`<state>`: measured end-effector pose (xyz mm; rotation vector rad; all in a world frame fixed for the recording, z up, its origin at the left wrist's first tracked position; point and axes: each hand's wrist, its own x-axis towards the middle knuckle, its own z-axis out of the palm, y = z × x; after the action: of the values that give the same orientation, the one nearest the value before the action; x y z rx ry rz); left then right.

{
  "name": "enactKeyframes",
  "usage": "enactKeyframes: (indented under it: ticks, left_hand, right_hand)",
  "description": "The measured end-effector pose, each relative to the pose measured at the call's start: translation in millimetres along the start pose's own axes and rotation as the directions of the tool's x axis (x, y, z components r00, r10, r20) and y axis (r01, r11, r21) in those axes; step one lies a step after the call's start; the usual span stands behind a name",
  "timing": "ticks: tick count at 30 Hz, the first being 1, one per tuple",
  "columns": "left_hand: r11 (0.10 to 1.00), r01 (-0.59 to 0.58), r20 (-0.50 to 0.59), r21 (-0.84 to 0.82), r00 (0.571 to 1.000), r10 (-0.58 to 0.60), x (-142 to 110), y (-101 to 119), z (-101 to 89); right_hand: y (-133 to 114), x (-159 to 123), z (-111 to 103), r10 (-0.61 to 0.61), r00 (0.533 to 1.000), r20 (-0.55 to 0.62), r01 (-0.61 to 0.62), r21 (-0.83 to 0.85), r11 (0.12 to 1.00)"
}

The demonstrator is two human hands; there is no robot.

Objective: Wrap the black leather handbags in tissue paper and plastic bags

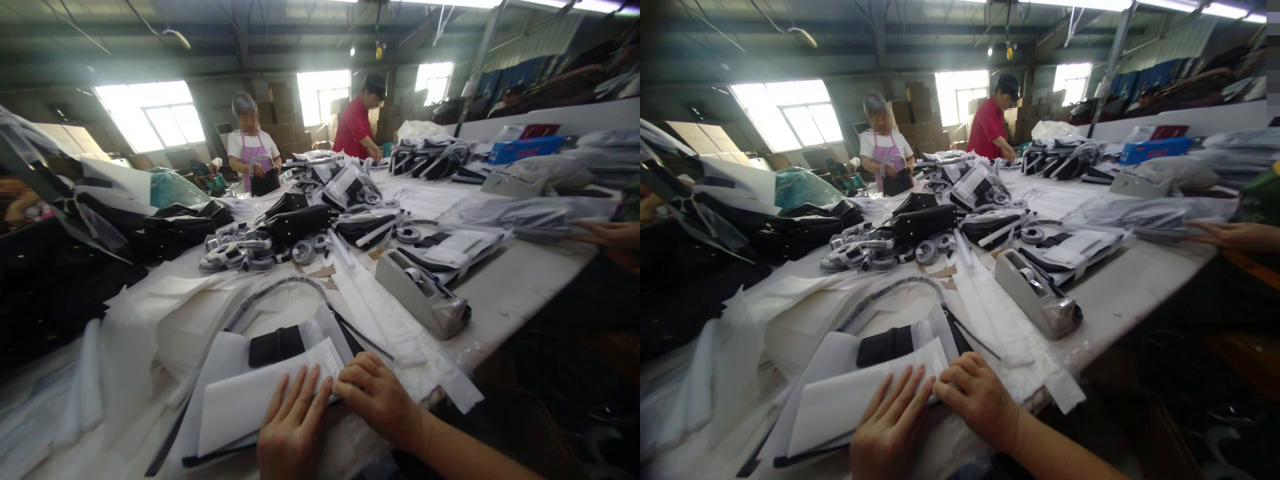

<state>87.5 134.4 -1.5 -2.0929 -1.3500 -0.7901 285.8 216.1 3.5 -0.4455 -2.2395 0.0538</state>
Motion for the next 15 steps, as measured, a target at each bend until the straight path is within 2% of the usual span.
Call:
enactKeyframes:
  ticks: [3, 5, 7, 9, 11, 12, 15]
  left_hand:
    - [1.000, -0.011, 0.029, 0.025, 1.000, 0.010, -3.0, -0.2, 0.7]
    - [0.999, -0.020, 0.035, 0.034, 0.999, 0.019, -4.0, -0.1, 0.9]
    - [0.999, -0.021, 0.027, 0.035, 0.999, 0.020, -4.1, 0.5, 1.2]
    - [1.000, -0.019, 0.030, 0.024, 0.999, 0.018, -3.7, 1.7, 1.6]
    - [1.000, -0.010, 0.031, 0.014, 0.999, 0.010, -3.5, 2.9, 2.2]
    - [1.000, -0.008, 0.029, 0.013, 1.000, 0.007, -3.8, 3.2, 2.6]
    - [0.999, -0.016, 0.028, 0.029, 0.999, 0.015, -6.6, 2.4, 3.9]
  right_hand:
    - [3.3, -15.4, -18.7, -0.042, 0.998, 0.055, 0.040, 0.038, 0.998]
    - [2.8, -31.1, -36.7, -0.080, 0.988, 0.134, 0.076, 0.030, 0.997]
    - [-0.5, -44.8, -53.2, -0.110, 0.959, 0.262, 0.115, -0.005, 0.993]
    - [-5.2, -52.5, -62.7, -0.149, 0.902, 0.406, 0.170, -0.017, 0.985]
    - [-8.9, -54.8, -62.6, -0.160, 0.857, 0.491, 0.193, -0.017, 0.981]
    - [-9.9, -54.8, -59.5, -0.164, 0.852, 0.497, 0.194, -0.009, 0.981]
    - [-10.2, -54.5, -45.1, -0.183, 0.886, 0.426, 0.181, 0.045, 0.982]
